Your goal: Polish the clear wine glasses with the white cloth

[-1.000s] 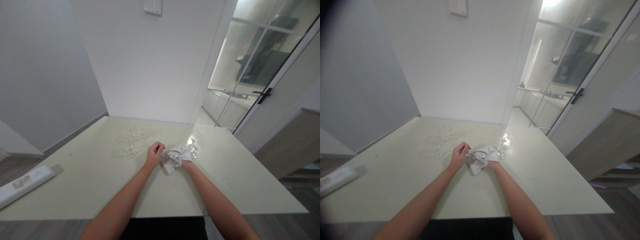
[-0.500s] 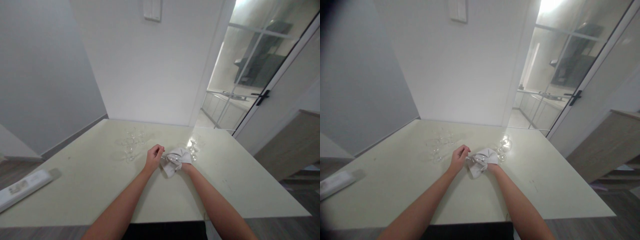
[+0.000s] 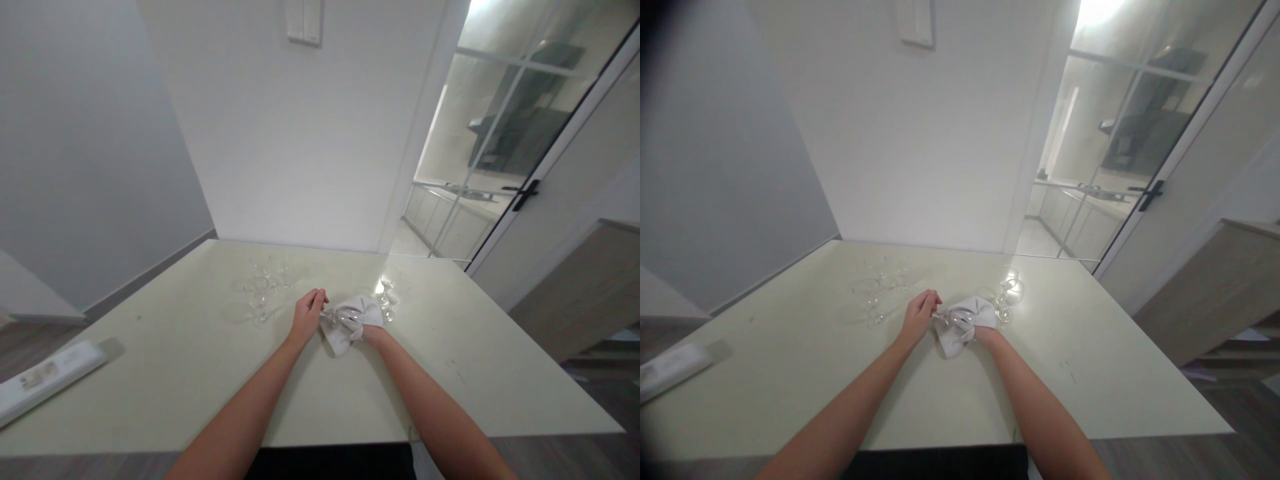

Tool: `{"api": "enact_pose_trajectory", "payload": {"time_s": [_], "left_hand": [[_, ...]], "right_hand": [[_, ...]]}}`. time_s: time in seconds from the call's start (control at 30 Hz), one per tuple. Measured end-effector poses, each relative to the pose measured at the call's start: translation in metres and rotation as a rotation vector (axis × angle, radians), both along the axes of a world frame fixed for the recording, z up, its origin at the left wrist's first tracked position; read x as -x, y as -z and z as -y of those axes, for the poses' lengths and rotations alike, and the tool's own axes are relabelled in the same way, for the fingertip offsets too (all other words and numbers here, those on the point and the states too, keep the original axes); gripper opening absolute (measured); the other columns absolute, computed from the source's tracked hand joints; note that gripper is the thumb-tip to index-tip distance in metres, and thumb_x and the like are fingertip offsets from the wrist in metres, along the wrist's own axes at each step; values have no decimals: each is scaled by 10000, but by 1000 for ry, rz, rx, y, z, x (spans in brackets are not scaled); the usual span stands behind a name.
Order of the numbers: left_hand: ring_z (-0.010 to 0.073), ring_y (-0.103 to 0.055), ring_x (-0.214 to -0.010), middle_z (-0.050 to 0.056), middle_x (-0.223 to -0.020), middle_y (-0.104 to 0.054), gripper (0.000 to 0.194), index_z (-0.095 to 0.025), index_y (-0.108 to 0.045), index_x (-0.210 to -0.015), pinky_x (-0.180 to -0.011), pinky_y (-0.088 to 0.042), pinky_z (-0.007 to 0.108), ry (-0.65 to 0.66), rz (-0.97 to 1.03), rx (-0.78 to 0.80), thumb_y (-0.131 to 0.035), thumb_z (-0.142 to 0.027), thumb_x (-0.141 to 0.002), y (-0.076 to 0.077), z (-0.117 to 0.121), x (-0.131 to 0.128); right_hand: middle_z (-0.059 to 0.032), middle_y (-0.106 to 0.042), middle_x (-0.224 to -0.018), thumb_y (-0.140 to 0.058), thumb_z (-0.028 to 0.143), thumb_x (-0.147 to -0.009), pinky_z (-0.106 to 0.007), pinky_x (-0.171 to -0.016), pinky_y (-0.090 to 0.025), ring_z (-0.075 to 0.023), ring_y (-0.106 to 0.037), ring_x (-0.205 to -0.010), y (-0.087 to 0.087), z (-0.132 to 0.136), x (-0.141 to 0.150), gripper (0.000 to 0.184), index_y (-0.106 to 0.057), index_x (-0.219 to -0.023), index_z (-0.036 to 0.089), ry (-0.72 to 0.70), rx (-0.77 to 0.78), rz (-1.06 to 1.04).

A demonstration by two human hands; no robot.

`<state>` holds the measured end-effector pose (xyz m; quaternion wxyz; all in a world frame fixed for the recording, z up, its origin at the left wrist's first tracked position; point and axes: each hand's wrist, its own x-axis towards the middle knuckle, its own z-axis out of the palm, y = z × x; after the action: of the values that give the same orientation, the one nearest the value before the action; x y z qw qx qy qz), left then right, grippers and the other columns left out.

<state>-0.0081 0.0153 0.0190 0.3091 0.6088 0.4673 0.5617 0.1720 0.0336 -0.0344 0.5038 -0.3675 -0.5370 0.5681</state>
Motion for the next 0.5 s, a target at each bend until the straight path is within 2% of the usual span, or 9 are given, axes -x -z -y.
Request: {"api": "enact_pose_trajectory", "payload": {"time_s": [0.2, 0.37, 0.5], "left_hand": [[128, -487, -548, -26, -569, -493, 442, -183, -582, -689, -531, -378, 235, 1, -6, 37, -419, -539, -895, 5, -5, 0], [130, -499, -557, -26, -565, -511, 413, -175, -570, -665, -550, -380, 239, 27, -49, 69, -476, -521, -870, 6, -9, -1], [126, -489, -573, -27, -571, -516, 387, -176, -543, -618, -571, -370, 238, 20, -163, 11, -524, -487, -847, 6, -9, -3]], "right_hand": [[-60, -709, -729, -862, 402, -491, -400, -794, -546, -238, -665, -806, -6, 3, 1, 340, -710, -679, 163, -61, -17, 66], [-61, -710, -728, -824, 431, -546, -354, -755, -540, -215, -666, -753, -13, 4, 3, 342, -709, -711, 155, 12, 65, 8], [-63, -708, -749, -746, 391, -656, -313, -760, -518, -205, -680, -768, -13, 4, 3, 315, -710, -804, 114, 69, 157, -104]]}}
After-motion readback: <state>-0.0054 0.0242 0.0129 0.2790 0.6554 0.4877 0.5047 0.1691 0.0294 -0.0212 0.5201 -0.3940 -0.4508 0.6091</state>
